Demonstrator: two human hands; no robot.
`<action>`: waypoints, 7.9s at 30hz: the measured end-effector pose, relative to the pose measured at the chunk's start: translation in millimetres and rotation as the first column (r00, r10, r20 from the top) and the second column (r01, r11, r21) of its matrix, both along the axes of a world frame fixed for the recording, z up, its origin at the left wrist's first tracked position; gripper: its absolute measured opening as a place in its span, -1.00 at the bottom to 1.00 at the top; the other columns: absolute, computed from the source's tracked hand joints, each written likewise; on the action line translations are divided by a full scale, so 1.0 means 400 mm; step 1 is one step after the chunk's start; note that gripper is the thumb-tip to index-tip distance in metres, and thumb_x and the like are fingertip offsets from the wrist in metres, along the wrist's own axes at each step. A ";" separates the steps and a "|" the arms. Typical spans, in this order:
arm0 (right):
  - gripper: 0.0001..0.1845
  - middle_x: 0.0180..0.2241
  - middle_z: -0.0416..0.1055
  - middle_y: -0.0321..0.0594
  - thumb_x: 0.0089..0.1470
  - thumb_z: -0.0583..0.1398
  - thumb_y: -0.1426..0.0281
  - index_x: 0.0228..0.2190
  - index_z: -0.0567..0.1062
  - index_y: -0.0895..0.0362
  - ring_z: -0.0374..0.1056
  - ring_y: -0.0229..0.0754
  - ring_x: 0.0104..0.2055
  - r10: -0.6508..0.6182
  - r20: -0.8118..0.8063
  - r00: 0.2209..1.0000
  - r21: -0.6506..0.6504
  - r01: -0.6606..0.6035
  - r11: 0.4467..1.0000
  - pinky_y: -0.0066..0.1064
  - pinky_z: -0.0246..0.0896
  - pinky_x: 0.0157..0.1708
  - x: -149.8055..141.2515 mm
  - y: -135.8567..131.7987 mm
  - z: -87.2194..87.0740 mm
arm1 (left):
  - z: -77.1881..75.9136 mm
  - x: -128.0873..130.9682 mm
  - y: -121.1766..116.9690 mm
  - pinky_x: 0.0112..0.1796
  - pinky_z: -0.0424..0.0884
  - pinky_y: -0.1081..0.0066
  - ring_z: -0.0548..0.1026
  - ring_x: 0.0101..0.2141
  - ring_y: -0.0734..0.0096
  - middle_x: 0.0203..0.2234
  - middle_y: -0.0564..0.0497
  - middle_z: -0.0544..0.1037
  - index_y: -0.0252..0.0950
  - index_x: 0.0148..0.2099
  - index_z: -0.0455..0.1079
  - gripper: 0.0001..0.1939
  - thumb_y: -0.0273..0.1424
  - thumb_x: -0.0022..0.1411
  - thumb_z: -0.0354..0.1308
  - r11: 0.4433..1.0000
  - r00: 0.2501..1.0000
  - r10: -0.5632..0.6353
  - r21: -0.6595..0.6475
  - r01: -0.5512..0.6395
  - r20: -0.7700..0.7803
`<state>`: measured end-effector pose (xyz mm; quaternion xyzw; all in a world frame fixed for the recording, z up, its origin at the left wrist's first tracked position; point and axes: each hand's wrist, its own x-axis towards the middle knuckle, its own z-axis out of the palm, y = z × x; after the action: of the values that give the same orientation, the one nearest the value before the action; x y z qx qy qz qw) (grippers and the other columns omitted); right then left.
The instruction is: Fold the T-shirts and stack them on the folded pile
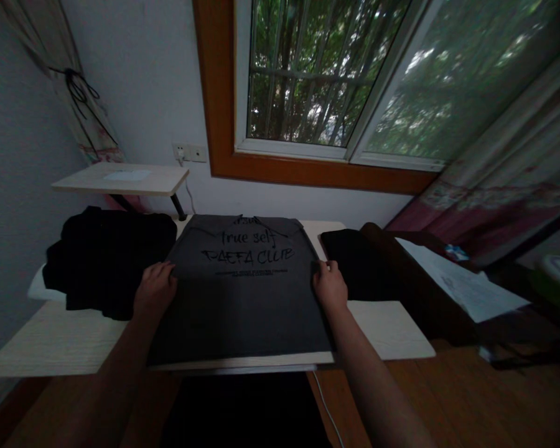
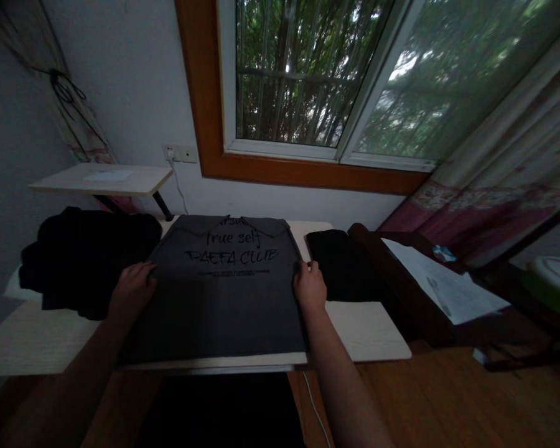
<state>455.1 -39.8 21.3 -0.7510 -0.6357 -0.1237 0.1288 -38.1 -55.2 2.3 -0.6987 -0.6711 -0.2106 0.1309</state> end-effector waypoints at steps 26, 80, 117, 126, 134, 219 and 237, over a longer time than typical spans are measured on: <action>-0.52 -0.15 0.55 0.00 0.43 -0.08 0.29 0.28 0.27 0.08 0.52 -0.12 -0.34 -0.068 0.041 0.997 -0.187 0.074 0.980 -0.39 0.25 -0.35 -0.002 -0.052 0.035 | 0.058 0.037 -0.083 -0.04 0.40 0.22 0.48 -0.06 0.09 -0.08 -0.21 0.55 -0.33 0.28 0.31 -0.49 -0.25 0.47 -0.22 0.967 0.976 0.193 -0.147 -0.207 -0.104; -0.48 -0.15 0.53 -0.03 0.43 -0.06 0.25 0.34 0.14 0.00 0.56 -0.04 -0.34 0.010 0.090 0.996 -0.379 0.025 0.925 -0.34 0.28 -0.39 0.047 -0.077 0.069 | 0.092 -0.073 -0.139 -0.19 0.56 0.07 0.67 -0.31 0.02 -0.08 -0.19 0.66 -0.07 0.52 -0.12 -0.32 -0.06 0.45 -0.23 0.779 0.989 0.148 -0.617 -0.112 0.007; -0.39 -0.10 0.44 0.04 0.38 -0.12 0.44 0.40 0.05 -0.03 0.55 -0.01 -0.30 0.039 0.195 0.980 -0.423 0.048 0.905 -0.30 0.35 -0.35 0.006 0.033 0.111 | 0.109 -0.021 0.010 -0.01 0.48 0.06 0.58 0.04 -0.03 0.23 -0.22 0.46 -0.16 0.52 -0.13 -0.35 -0.15 0.48 -0.22 0.828 0.993 0.117 -0.549 -0.110 -0.023; -0.32 -0.12 0.49 0.07 0.32 -0.11 0.55 0.41 -0.02 0.10 0.57 -0.04 -0.30 0.014 0.237 0.971 -0.428 0.092 0.899 -0.31 0.38 -0.32 0.012 0.011 0.085 | 0.106 -0.008 -0.020 -0.17 0.53 0.10 0.67 -0.21 0.03 0.03 -0.23 0.61 -0.09 0.52 -0.11 -0.40 -0.19 0.50 -0.33 0.795 0.987 0.129 -0.585 -0.161 -0.096; -0.29 -0.15 0.51 0.03 0.32 -0.09 0.55 0.42 -0.09 0.10 0.57 -0.01 -0.31 0.040 0.200 0.979 -0.490 0.065 0.869 -0.29 0.37 -0.32 0.049 -0.065 0.089 | 0.094 -0.060 -0.091 -0.15 0.53 0.09 0.68 -0.26 0.04 -0.07 -0.19 0.66 -0.07 0.53 -0.17 -0.36 -0.12 0.49 -0.34 0.735 0.994 0.109 -0.675 -0.072 0.013; -0.31 -0.12 0.60 -0.03 0.08 0.34 0.27 0.20 0.38 0.22 0.55 -0.09 -0.18 -0.177 -0.755 0.631 -0.355 -0.167 0.920 -0.36 0.43 -0.15 0.123 0.260 0.069 | -0.004 0.027 0.257 0.31 0.03 -0.18 0.03 0.42 -0.03 0.43 -0.11 0.15 -0.13 0.39 0.24 -0.43 -0.07 0.46 -0.12 0.849 0.924 -0.352 -0.364 0.383 0.150; -0.60 -0.07 0.55 -0.12 0.15 0.22 0.30 0.02 0.50 0.14 0.45 -0.08 -0.05 0.435 -0.794 0.424 0.113 -0.600 0.792 -0.17 0.31 0.05 -0.363 0.178 0.291 | 0.166 0.191 0.206 -0.07 0.54 0.10 0.61 -0.07 0.11 0.12 -0.19 0.55 -0.13 0.39 0.24 -0.29 0.13 0.37 -0.07 0.645 0.121 0.125 -0.173 0.744 0.985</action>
<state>309.7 31.4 137.5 -0.4999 -0.7201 0.3255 0.3545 38.2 27.2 68.6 -0.5346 -0.4354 -0.3684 -0.6236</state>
